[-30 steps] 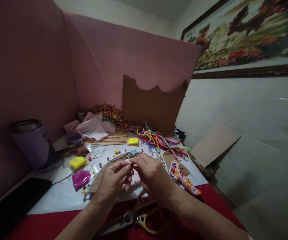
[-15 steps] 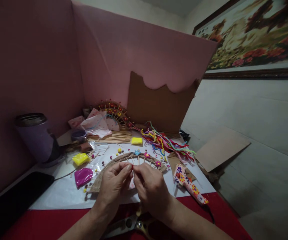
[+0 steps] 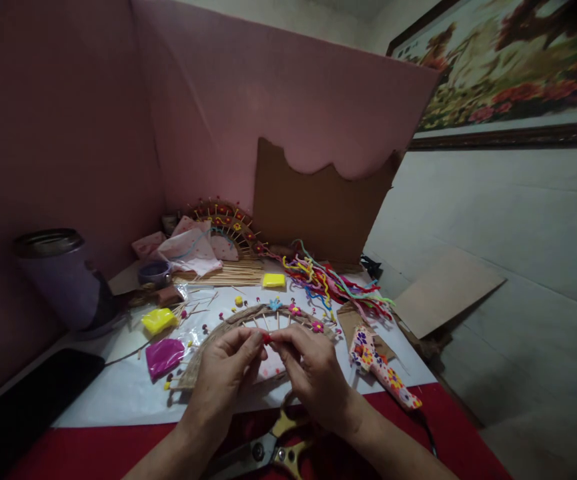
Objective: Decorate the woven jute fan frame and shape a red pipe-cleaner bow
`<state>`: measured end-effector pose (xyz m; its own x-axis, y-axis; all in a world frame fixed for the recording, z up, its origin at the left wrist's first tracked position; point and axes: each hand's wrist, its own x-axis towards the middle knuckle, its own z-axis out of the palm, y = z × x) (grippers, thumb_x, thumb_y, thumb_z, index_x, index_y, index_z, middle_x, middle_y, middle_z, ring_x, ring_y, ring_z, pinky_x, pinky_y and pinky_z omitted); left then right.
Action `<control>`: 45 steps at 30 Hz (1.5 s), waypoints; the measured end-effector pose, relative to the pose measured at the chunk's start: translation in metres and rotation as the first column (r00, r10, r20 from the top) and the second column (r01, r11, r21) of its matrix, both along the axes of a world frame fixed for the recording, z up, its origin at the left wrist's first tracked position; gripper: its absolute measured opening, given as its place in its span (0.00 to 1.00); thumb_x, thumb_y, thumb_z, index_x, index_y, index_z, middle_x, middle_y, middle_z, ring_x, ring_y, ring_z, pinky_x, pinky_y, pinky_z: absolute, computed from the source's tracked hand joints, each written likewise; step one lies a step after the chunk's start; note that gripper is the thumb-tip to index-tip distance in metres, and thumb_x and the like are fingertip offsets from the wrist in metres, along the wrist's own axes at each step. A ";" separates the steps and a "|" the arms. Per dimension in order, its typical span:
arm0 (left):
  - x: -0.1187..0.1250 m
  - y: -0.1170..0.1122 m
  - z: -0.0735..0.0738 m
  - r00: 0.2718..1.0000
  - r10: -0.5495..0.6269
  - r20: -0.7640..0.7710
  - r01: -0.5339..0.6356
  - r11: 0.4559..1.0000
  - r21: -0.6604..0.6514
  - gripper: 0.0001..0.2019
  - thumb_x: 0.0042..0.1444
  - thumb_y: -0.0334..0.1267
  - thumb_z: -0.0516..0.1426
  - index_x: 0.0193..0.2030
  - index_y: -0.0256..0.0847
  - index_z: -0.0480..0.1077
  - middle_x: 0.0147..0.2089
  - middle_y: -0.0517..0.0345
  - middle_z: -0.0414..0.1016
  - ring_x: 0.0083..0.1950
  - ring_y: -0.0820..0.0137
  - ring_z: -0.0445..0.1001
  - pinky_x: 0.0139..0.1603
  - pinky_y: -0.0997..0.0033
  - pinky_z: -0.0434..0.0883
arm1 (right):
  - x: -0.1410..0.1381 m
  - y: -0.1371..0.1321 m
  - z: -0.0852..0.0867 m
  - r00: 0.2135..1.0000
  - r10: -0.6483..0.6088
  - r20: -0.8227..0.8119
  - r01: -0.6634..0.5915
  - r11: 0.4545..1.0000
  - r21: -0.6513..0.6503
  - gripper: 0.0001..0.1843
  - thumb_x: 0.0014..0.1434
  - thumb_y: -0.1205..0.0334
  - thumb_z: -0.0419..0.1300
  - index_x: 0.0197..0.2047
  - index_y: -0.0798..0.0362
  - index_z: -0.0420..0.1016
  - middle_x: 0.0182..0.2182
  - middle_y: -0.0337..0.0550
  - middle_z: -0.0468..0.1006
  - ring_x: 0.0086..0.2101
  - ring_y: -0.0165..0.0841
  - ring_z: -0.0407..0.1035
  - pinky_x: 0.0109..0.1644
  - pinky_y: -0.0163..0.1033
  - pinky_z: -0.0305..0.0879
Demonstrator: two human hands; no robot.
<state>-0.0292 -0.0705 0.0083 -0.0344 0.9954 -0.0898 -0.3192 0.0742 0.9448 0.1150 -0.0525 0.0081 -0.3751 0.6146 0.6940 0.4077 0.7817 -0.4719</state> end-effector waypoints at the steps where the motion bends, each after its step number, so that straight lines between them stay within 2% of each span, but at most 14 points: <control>1: -0.002 0.001 0.001 0.999 -0.015 -0.046 0.015 1.000 0.014 0.17 0.47 0.49 0.61 0.24 0.35 0.68 0.19 0.65 0.64 0.16 0.84 0.52 0.16 0.82 0.48 | 0.002 0.001 0.001 1.000 0.007 0.000 -0.007 1.000 -0.004 0.07 0.60 0.72 0.53 0.37 0.57 0.72 0.29 0.45 0.76 0.31 0.31 0.70 0.36 0.35 0.63; 9: -0.009 0.002 0.010 0.936 -0.147 -0.320 0.166 0.986 0.033 0.18 0.47 0.51 0.60 0.27 0.35 0.69 0.16 0.65 0.62 0.15 0.80 0.55 0.16 0.79 0.51 | 0.010 0.001 0.006 0.996 0.085 0.000 -0.085 0.995 -0.057 0.07 0.60 0.72 0.54 0.37 0.56 0.72 0.27 0.41 0.75 0.29 0.29 0.69 0.34 0.33 0.62; 13: -0.011 0.000 0.013 0.902 -0.228 -0.368 0.253 0.967 0.020 0.18 0.50 0.52 0.57 0.26 0.35 0.69 0.17 0.64 0.63 0.15 0.79 0.56 0.18 0.78 0.54 | 0.011 0.001 0.006 0.996 0.092 -0.017 -0.092 0.995 -0.047 0.07 0.58 0.74 0.55 0.37 0.56 0.72 0.29 0.42 0.76 0.30 0.29 0.70 0.35 0.33 0.63; 16: -0.011 -0.002 0.015 0.912 -0.222 -0.344 0.238 0.971 0.005 0.18 0.49 0.52 0.58 0.25 0.36 0.68 0.16 0.64 0.63 0.15 0.79 0.56 0.17 0.77 0.54 | 0.011 0.001 0.006 0.996 0.085 -0.032 -0.087 0.995 -0.057 0.07 0.58 0.74 0.56 0.37 0.56 0.72 0.28 0.42 0.76 0.29 0.29 0.70 0.35 0.32 0.63; 23: 0.000 -0.004 0.008 0.967 -0.084 -0.241 0.097 0.994 0.042 0.17 0.48 0.49 0.60 0.23 0.36 0.65 0.16 0.67 0.61 0.15 0.81 0.54 0.16 0.80 0.51 | 0.006 -0.004 0.005 1.000 0.027 -0.016 -0.027 1.000 0.007 0.06 0.58 0.73 0.53 0.34 0.55 0.70 0.25 0.40 0.73 0.26 0.28 0.67 0.32 0.33 0.62; 27: 0.006 -0.005 0.004 0.983 0.017 -0.184 -0.009 0.999 0.042 0.16 0.48 0.47 0.60 0.23 0.35 0.67 0.16 0.67 0.61 0.17 0.82 0.53 0.17 0.81 0.50 | 0.001 -0.007 -0.003 1.000 -0.005 -0.001 0.005 0.996 0.084 0.07 0.59 0.73 0.51 0.33 0.55 0.68 0.25 0.41 0.72 0.27 0.30 0.66 0.32 0.35 0.61; 31: 0.010 -0.005 -0.001 0.991 0.073 -0.115 -0.067 0.996 0.058 0.15 0.46 0.47 0.62 0.22 0.35 0.67 0.17 0.66 0.61 0.18 0.81 0.55 0.18 0.81 0.52 | -0.004 -0.008 -0.012 0.999 -0.037 0.006 0.036 0.992 0.122 0.07 0.59 0.73 0.50 0.34 0.55 0.68 0.25 0.43 0.71 0.28 0.31 0.66 0.33 0.36 0.62; 34: 0.011 -0.003 -0.007 0.998 0.053 -0.042 -0.051 0.998 0.041 0.16 0.46 0.46 0.62 0.22 0.35 0.67 0.18 0.65 0.62 0.19 0.81 0.56 0.20 0.81 0.54 | -0.004 -0.008 -0.011 0.999 -0.038 -0.019 0.040 0.996 0.084 0.07 0.59 0.72 0.51 0.34 0.56 0.69 0.26 0.43 0.72 0.28 0.31 0.66 0.34 0.36 0.62; 39: 0.008 0.000 -0.014 0.993 -0.088 0.075 0.089 0.996 -0.013 0.15 0.51 0.48 0.60 0.26 0.35 0.69 0.21 0.62 0.66 0.20 0.81 0.59 0.21 0.80 0.57 | -0.001 -0.006 -0.007 0.989 -0.068 -0.134 0.053 0.992 -0.114 0.06 0.59 0.70 0.54 0.34 0.56 0.73 0.25 0.41 0.74 0.26 0.29 0.68 0.31 0.33 0.62; 45: 0.002 0.003 -0.009 0.996 -0.085 -0.004 0.085 0.996 -0.006 0.15 0.46 0.46 0.63 0.26 0.35 0.70 0.20 0.63 0.67 0.17 0.81 0.59 0.17 0.81 0.55 | 0.002 -0.004 -0.005 0.995 -0.033 -0.097 0.017 0.987 -0.159 0.07 0.59 0.69 0.54 0.36 0.55 0.74 0.27 0.41 0.76 0.28 0.29 0.68 0.33 0.33 0.63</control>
<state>-0.0271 -0.0673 -0.0010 0.0495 0.9942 -0.0956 -0.3074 0.1062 0.9456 0.1169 -0.0566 0.0032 -0.2924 0.7273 0.6209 0.3713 0.6847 -0.6272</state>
